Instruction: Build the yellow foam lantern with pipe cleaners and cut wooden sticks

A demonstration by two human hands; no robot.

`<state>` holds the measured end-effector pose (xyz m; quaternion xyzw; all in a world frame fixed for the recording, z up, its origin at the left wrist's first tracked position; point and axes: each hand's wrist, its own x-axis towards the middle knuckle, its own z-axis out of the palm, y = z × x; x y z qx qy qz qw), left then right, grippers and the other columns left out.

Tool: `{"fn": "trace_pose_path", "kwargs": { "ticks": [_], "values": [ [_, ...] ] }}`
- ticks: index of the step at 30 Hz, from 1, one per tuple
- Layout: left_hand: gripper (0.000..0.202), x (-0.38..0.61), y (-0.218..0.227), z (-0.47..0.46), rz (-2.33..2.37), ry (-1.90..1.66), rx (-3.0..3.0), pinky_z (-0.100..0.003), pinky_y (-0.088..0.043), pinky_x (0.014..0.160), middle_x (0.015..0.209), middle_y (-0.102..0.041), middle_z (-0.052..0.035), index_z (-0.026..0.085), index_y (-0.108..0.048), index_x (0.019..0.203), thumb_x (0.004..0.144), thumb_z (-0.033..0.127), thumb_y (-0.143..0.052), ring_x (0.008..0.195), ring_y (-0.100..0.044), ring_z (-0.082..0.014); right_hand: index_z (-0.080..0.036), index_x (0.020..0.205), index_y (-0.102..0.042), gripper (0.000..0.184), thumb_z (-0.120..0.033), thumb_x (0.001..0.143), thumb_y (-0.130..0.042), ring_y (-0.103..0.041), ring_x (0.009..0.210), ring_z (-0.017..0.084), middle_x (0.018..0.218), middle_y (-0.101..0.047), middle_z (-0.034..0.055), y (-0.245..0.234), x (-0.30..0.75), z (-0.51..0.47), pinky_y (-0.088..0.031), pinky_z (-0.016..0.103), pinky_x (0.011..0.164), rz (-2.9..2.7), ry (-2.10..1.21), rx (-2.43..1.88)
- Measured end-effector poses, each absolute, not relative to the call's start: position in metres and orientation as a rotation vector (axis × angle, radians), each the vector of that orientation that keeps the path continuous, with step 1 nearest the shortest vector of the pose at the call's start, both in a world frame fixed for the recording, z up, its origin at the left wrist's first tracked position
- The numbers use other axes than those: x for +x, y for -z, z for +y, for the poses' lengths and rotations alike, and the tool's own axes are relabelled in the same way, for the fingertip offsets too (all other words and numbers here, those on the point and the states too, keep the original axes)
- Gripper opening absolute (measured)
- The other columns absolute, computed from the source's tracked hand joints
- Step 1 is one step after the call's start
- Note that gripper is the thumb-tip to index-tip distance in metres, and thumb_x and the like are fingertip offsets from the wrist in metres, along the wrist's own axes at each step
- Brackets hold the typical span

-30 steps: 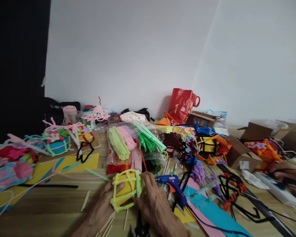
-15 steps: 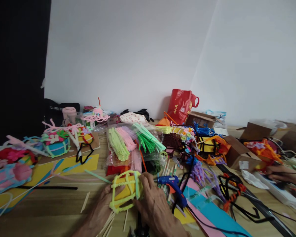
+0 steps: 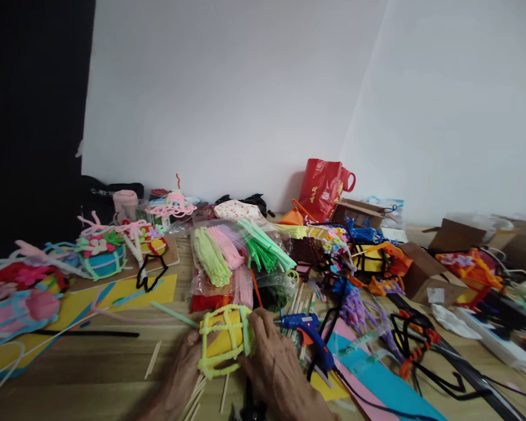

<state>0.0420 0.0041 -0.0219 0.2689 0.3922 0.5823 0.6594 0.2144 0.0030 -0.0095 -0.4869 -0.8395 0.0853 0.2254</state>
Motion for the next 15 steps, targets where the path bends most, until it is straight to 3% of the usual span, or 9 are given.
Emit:
{"fn": "trace_pose_path", "kwargs": {
  "ticks": [8, 15],
  "values": [
    [0.041, 0.0437, 0.0165, 0.0011, 0.878, -1.311, 0.528, -0.034, -0.057, 0.062, 0.063, -0.074, -0.0082, 0.013, -0.074, 0.086, 0.051, 0.032, -0.085, 0.069, -0.071, -0.0285, -0.027, 0.129, -0.031, 0.052, -0.024, 0.083, -0.055, -0.063, 0.098, 0.026, 0.133, -0.044, 0.0108, 0.0055, 0.2111, 0.0021, -0.052, 0.037, 0.075, -2.316, -0.234, -1.324],
    [0.048, 0.0411, 0.0228, 0.0007, 0.914, -1.345, 0.514, -0.032, -0.057, 0.062, 0.068, -0.075, -0.0068, 0.015, -0.072, 0.094, 0.052, 0.035, -0.084, 0.069, -0.072, -0.0269, -0.028, 0.132, -0.029, 0.059, -0.027, 0.082, -0.06, -0.055, 0.112, 0.027, 0.136, -0.043, 0.01, 0.0043, 0.2185, 0.0003, -0.049, 0.038, 0.083, -2.32, -0.307, -1.313]
  ]
}}
